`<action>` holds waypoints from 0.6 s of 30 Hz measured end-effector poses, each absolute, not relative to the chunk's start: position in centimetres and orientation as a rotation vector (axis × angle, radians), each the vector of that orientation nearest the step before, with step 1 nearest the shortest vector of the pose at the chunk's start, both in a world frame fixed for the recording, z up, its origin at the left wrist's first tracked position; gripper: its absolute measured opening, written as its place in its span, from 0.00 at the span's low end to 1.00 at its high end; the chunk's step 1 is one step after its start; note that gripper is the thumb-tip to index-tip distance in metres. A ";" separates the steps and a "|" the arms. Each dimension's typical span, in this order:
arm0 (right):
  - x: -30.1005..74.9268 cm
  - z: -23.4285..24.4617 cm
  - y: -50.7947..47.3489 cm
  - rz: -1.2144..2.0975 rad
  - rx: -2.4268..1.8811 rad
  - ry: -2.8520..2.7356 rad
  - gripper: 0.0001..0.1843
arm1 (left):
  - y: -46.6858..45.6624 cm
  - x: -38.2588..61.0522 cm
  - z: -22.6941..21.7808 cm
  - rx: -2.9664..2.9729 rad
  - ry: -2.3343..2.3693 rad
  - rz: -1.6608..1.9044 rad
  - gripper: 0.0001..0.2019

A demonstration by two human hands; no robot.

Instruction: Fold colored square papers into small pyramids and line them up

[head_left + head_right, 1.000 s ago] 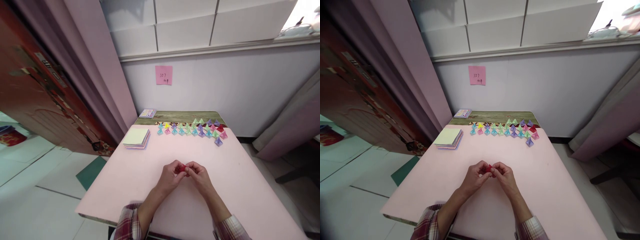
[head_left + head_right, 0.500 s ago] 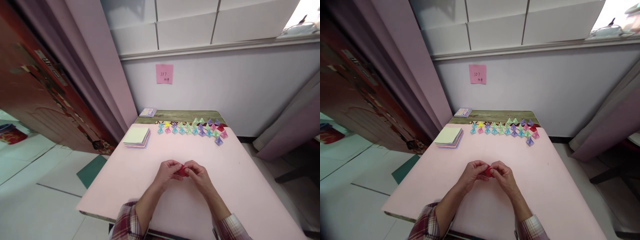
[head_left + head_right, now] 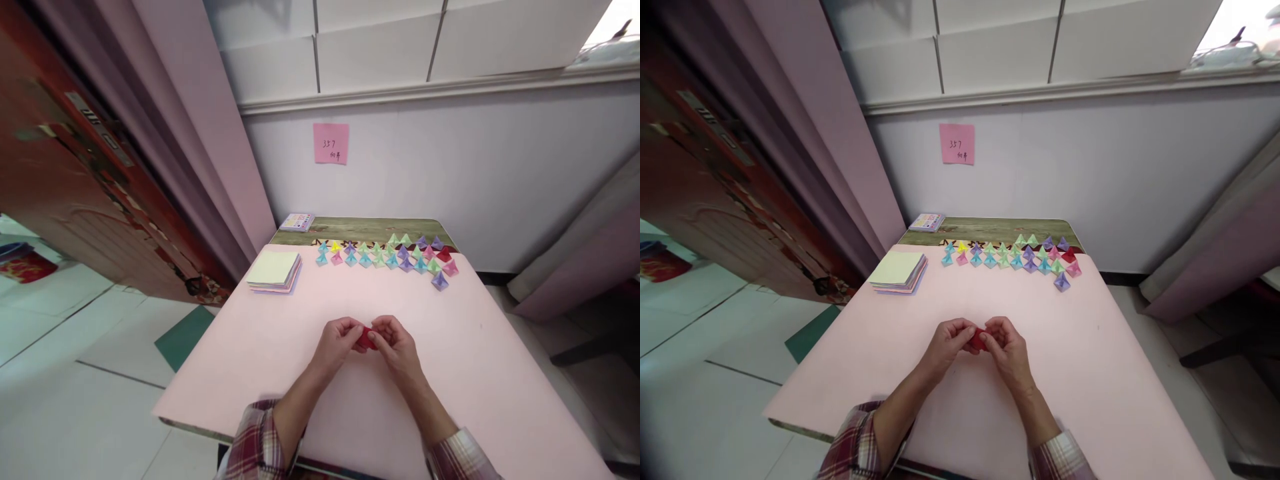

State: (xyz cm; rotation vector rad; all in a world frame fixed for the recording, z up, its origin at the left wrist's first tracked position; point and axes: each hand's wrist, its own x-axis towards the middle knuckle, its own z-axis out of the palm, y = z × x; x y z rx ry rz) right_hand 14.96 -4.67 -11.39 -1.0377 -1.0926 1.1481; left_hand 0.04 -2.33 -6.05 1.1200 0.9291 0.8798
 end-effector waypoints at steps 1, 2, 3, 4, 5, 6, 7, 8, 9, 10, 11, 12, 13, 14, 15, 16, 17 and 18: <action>15.0 -11.4 -4.6 1.163 -1.030 -1.050 0.14 | -2.4 0.0 -6.1 1.108 0.898 0.880 0.12; 15.1 -11.5 -4.5 1.180 -1.025 -1.021 0.16 | -2.5 0.0 -6.2 1.100 0.877 0.877 0.12; 15.1 -11.5 -4.5 1.201 -1.025 -1.003 0.16 | -2.5 -0.1 -6.3 1.096 0.867 0.872 0.12; 15.2 -11.5 -4.4 1.230 -1.027 -0.993 0.17 | -2.5 -0.1 -6.5 1.096 0.865 0.868 0.12; 15.3 -11.5 -4.3 1.263 -1.031 -0.985 0.17 | -2.5 -0.1 -6.6 1.102 0.870 0.863 0.11; 15.4 -11.5 -4.3 1.297 -1.037 -0.981 0.17 | -2.5 -0.2 -6.8 1.114 0.881 0.854 0.10; 15.4 -11.5 -4.3 1.332 -1.048 -0.987 0.17 | -2.4 -0.2 -6.9 1.138 0.896 0.842 0.08; 15.5 -11.4 -4.3 1.364 -1.063 -1.004 0.17 | -2.4 -0.3 -7.0 1.175 0.914 0.827 0.06; 15.5 -11.3 -4.3 1.389 -1.082 -1.033 0.17 | -2.3 -0.4 -7.1 1.230 0.933 0.812 0.04; 15.5 -11.1 -4.4 1.403 -1.105 -1.072 0.17 | -2.3 -0.5 -7.1 1.299 0.954 0.793 0.03; 15.5 -11.0 -4.5 1.404 -1.126 -1.121 0.16 | -2.3 -0.7 -7.1 1.381 0.980 0.774 0.02; 15.4 -10.9 -4.6 1.391 -1.145 -1.173 0.15 | -2.3 -0.8 -7.1 1.468 1.010 0.757 0.04; 15.4 -10.8 -4.8 1.369 -1.160 -1.226 0.14 | -2.3 -0.9 -7.0 1.551 1.040 0.744 0.06; 15.3 -10.6 -4.9 1.341 -1.172 -1.273 0.13 | -2.4 -1.0 -7.0 1.622 1.066 0.733 0.09; 15.3 -10.5 -5.0 1.309 -1.187 -1.316 0.11 | -2.4 -1.1 -7.0 1.678 1.084 0.724 0.11; 15.2 -10.5 -5.0 1.273 -1.207 -1.353 0.10 | -2.5 -1.1 -7.0 1.714 1.092 0.718 0.13; 15.2 -10.4 -5.1 1.235 -1.231 -1.380 0.08 | -2.5 -1.0 -7.1 1.724 1.091 0.717 0.14; 15.3 -10.4 -5.0 1.197 -1.254 -1.393 0.07 | -2.6 -0.9 -7.1 1.706 1.084 0.723 0.14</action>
